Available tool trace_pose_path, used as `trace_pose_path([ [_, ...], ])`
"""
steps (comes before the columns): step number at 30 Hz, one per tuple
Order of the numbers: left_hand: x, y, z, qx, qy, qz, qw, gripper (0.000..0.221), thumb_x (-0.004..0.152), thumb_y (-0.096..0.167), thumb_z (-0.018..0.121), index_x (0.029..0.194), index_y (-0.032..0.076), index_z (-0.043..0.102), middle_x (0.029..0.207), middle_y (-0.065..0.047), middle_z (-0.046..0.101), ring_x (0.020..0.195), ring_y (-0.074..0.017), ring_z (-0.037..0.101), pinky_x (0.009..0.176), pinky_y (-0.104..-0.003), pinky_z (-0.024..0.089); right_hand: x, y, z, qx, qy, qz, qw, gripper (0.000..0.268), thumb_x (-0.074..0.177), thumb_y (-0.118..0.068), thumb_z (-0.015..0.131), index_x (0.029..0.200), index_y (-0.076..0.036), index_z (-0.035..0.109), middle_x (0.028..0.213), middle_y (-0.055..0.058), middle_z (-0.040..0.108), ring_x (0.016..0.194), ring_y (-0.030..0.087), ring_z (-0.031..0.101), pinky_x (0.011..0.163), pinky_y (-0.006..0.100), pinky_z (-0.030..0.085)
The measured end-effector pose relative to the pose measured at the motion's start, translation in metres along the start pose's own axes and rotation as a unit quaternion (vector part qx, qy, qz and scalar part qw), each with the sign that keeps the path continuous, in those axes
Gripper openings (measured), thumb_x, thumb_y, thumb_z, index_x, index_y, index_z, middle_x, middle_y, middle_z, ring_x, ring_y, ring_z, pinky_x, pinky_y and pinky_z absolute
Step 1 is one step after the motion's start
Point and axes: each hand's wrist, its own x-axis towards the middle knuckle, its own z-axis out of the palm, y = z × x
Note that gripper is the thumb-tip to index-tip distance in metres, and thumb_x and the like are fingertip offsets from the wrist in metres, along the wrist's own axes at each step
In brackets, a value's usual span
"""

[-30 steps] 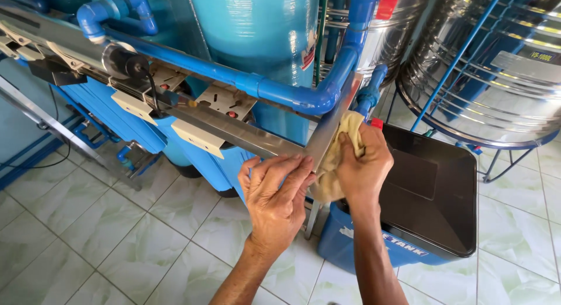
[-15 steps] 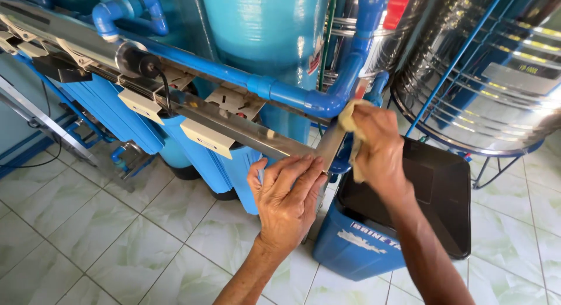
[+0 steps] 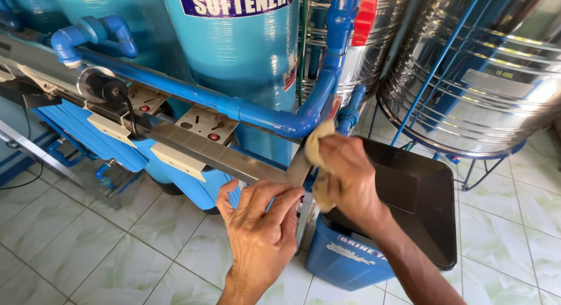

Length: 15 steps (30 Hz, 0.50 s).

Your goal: Clean and wipe down various components of a large-scale water filtration and purification system using a cloth.

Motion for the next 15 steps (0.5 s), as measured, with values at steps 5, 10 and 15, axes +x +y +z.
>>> trace_pose_path([
  [5,-0.006,-0.001,0.005,0.029,0.033,0.007,0.999,0.023,0.082,0.008,0.081,0.103,0.017,0.077,0.104,0.008,0.071,0.100,-0.0149,0.063,0.108,-0.051,0.028,0.022,0.100,0.019,-0.040,0.073,0.011,0.996,0.054,0.069,0.021,0.056,0.119,0.004,0.068,0.121,0.021,0.069,0.116,0.041,0.064,0.102,0.044,0.053],
  [10,-0.014,-0.006,0.012,0.019,0.046,0.001,0.999,0.026,0.080,0.007,0.082,0.103,0.018,0.078,0.104,0.007,0.071,0.101,-0.0154,0.064,0.114,-0.052,0.026,0.029,0.134,0.025,0.032,0.088,0.070,0.993,0.054,0.079,0.021,0.055,0.126,-0.001,0.069,0.120,0.019,0.071,0.112,0.037,0.070,0.099,0.040,0.054],
  [15,-0.016,-0.009,0.018,-0.004,0.057,-0.008,0.998,0.031,0.077,0.004,0.083,0.104,0.019,0.078,0.104,0.006,0.071,0.101,-0.0170,0.065,0.118,-0.052,0.026,0.018,0.090,0.016,0.000,0.086,0.066,0.994,0.052,0.074,0.022,0.055,0.120,0.001,0.068,0.120,0.019,0.069,0.111,0.040,0.065,0.099,0.041,0.052],
])
